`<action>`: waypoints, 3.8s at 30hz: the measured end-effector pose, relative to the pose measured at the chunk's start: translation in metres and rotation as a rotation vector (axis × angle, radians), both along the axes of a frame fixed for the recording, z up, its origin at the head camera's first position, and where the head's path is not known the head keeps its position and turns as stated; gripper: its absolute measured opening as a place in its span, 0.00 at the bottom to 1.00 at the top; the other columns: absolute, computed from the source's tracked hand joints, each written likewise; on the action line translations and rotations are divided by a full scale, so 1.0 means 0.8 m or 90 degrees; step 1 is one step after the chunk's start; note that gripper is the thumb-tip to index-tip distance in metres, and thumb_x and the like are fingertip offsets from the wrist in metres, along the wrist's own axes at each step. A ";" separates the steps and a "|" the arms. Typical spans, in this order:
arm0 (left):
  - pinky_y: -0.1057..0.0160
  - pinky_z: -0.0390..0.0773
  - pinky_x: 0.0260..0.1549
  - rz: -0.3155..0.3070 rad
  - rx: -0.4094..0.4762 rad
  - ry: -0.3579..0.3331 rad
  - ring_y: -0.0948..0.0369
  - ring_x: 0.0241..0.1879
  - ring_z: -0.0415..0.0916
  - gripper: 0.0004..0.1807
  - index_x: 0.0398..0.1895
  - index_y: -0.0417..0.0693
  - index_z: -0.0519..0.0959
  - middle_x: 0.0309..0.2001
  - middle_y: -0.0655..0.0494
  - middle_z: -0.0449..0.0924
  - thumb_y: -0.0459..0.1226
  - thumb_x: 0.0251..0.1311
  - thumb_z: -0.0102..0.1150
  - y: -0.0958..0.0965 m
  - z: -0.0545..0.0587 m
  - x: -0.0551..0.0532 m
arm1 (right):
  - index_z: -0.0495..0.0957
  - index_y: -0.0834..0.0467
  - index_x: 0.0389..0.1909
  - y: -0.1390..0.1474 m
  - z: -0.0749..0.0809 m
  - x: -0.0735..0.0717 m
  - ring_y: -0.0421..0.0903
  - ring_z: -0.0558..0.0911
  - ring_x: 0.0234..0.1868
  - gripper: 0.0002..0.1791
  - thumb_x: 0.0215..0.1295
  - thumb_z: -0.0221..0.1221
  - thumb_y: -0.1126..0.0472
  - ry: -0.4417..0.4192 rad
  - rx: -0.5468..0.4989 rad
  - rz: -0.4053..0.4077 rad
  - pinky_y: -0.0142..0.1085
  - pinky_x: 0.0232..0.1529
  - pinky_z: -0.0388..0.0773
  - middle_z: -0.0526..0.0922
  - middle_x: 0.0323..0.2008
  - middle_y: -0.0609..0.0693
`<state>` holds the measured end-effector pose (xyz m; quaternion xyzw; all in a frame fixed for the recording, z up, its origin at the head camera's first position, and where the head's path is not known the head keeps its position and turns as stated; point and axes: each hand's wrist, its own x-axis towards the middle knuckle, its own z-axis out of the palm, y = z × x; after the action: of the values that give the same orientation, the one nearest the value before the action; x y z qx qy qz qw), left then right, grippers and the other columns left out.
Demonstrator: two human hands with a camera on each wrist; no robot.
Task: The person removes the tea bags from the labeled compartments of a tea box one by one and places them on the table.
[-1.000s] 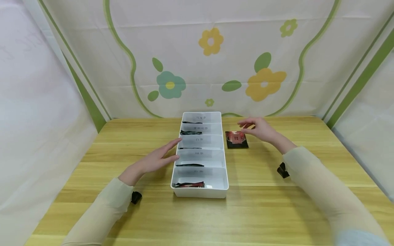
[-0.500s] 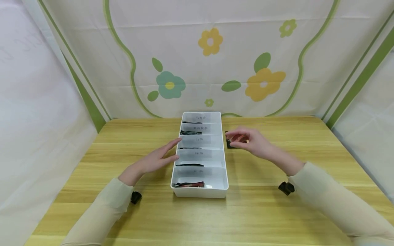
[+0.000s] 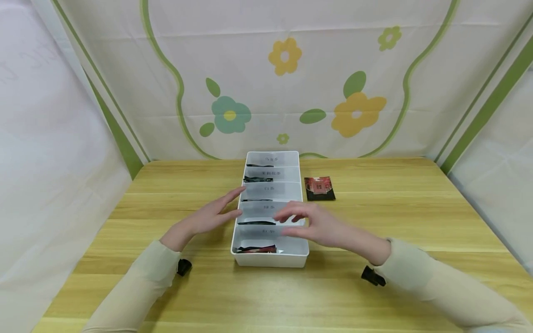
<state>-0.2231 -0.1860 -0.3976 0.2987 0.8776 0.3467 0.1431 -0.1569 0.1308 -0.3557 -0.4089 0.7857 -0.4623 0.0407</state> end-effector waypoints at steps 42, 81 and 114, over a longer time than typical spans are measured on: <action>0.43 0.51 0.67 -0.001 -0.005 0.010 0.54 0.73 0.46 0.36 0.77 0.70 0.46 0.76 0.62 0.45 0.56 0.70 0.47 0.001 0.000 -0.001 | 0.88 0.58 0.38 -0.042 -0.038 0.014 0.30 0.82 0.37 0.06 0.63 0.65 0.64 0.035 0.055 0.039 0.27 0.38 0.78 0.87 0.35 0.43; 0.41 0.52 0.66 -0.003 0.002 0.003 0.53 0.73 0.47 0.37 0.77 0.71 0.46 0.76 0.62 0.45 0.58 0.70 0.46 0.000 0.000 0.000 | 0.88 0.61 0.40 -0.040 -0.033 0.024 0.37 0.84 0.41 0.07 0.62 0.65 0.66 -0.030 -0.002 0.038 0.31 0.42 0.79 0.87 0.37 0.47; 0.41 0.52 0.66 0.003 -0.002 -0.001 0.52 0.73 0.47 0.37 0.77 0.70 0.46 0.76 0.61 0.45 0.57 0.70 0.47 0.001 0.002 0.002 | 0.87 0.60 0.39 -0.034 -0.029 0.014 0.38 0.81 0.29 0.07 0.66 0.60 0.67 0.019 -0.026 -0.017 0.30 0.26 0.76 0.87 0.36 0.47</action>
<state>-0.2216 -0.1848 -0.3957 0.2960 0.8788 0.3458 0.1431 -0.1454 0.1038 -0.3788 -0.4060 0.7823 -0.4723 0.0142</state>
